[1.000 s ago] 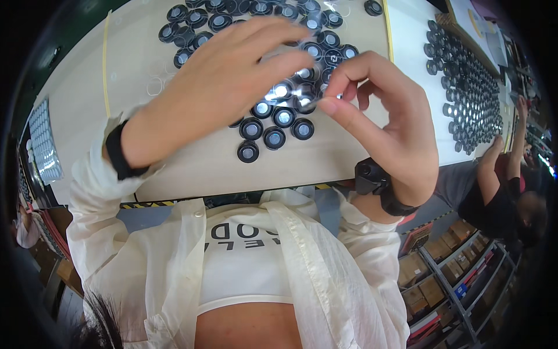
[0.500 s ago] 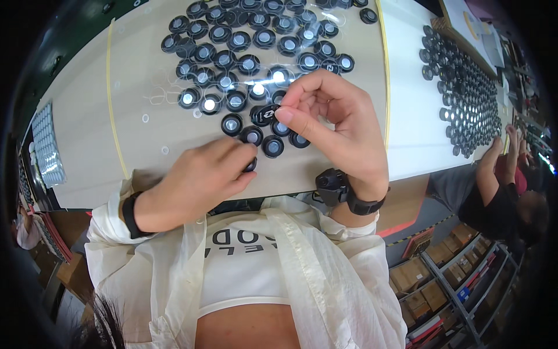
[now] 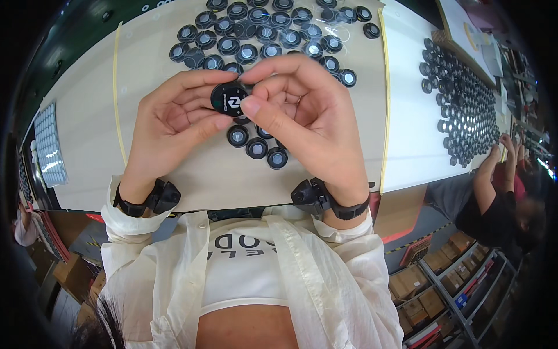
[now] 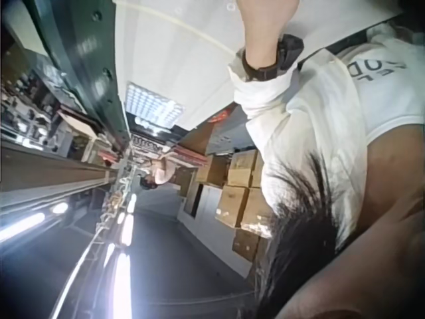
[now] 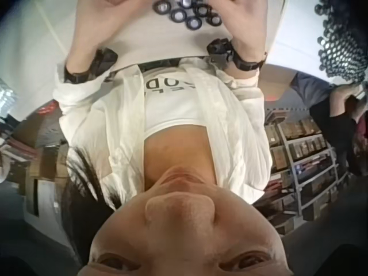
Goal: Inspecting and arranging small circular electronic components at a manual workstation.
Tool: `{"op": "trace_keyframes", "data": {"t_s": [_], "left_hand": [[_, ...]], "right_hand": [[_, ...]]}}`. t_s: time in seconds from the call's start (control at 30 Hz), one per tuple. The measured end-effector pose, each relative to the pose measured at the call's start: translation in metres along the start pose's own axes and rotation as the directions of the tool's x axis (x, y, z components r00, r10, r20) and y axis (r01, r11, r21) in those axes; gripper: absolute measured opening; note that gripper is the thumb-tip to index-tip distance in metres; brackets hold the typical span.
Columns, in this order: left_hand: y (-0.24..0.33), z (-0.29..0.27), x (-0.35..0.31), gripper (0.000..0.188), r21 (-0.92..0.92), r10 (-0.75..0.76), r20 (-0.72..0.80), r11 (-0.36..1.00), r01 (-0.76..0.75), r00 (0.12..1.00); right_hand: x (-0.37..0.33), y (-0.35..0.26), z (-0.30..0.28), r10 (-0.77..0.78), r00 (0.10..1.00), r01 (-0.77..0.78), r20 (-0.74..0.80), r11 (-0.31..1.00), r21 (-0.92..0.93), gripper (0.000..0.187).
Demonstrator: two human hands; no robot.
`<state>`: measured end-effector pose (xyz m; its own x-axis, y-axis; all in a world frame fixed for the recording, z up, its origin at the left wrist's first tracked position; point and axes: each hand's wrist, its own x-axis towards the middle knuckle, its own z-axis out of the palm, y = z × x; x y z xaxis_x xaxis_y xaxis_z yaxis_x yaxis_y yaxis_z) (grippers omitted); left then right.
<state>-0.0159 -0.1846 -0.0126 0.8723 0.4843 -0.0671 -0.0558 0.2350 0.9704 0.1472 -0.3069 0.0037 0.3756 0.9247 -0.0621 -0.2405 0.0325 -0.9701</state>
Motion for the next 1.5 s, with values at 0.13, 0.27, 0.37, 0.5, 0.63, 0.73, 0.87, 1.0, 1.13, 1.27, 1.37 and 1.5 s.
{"op": "trace_keyframes", "data": {"t_s": [0.13,0.27,0.37,0.5,0.63,0.73,0.87,1.0,1.13,1.27,1.37,1.5], "left_hand": [[0.001,-0.001,-0.002,0.047,0.050,-0.019,-0.008,0.999,0.019,1.000],[-0.004,0.001,-0.001,0.046,0.068,0.067,-0.028,0.996,-0.065,0.997],[-0.003,0.002,-0.003,0.047,0.063,0.056,-0.034,0.997,-0.054,0.998],[-0.003,0.002,-0.005,0.048,0.125,0.068,-0.023,0.990,-0.065,0.997],[-0.001,0.002,-0.005,0.047,0.148,0.038,-0.004,0.988,-0.037,0.999],[-0.003,0.003,-0.004,0.047,0.155,0.071,-0.025,0.986,-0.066,0.997],[-0.003,0.003,-0.005,0.046,0.146,0.078,-0.029,0.987,-0.073,0.997],[-0.004,0.002,-0.004,0.045,0.176,0.067,-0.027,0.982,-0.062,0.997],[-0.002,0.002,-0.005,0.044,0.215,0.026,-0.020,0.976,-0.021,0.999],[-0.008,0.001,-0.004,0.043,0.198,0.029,-0.052,0.980,-0.018,0.998],[-0.010,0.000,-0.003,0.042,0.181,0.023,-0.069,0.983,-0.010,0.997],[-0.002,-0.011,0.004,0.039,0.132,-0.076,-0.065,0.988,0.084,0.995]], "right_hand": [[0.000,0.002,0.000,-0.003,1.000,0.004,0.013,0.993,-0.116,0.019],[0.002,0.003,-0.003,-0.008,1.000,0.011,0.019,0.991,-0.134,0.017],[0.004,0.004,0.000,-0.016,1.000,0.015,0.000,0.993,-0.113,0.017],[0.005,0.004,-0.002,-0.008,1.000,0.008,-0.003,0.990,-0.138,0.018],[0.005,0.004,-0.002,0.020,1.000,-0.021,-0.010,0.989,-0.145,0.020],[0.005,0.004,-0.002,0.017,1.000,-0.020,-0.022,0.987,-0.160,0.020],[0.005,0.004,0.002,0.003,0.999,-0.010,-0.041,0.986,-0.166,0.021],[0.006,0.008,-0.004,-0.046,0.999,0.038,-0.026,0.966,-0.254,0.020],[0.006,0.007,-0.005,-0.108,0.994,0.104,0.008,0.932,-0.347,0.020],[0.004,0.002,0.000,-0.154,0.986,0.160,0.059,0.810,-0.565,0.019],[0.003,0.002,0.009,-0.217,0.975,0.194,0.051,0.711,-0.676,0.018],[0.000,0.013,0.007,-0.364,0.912,0.368,0.188,0.526,-0.767,0.027]]}}
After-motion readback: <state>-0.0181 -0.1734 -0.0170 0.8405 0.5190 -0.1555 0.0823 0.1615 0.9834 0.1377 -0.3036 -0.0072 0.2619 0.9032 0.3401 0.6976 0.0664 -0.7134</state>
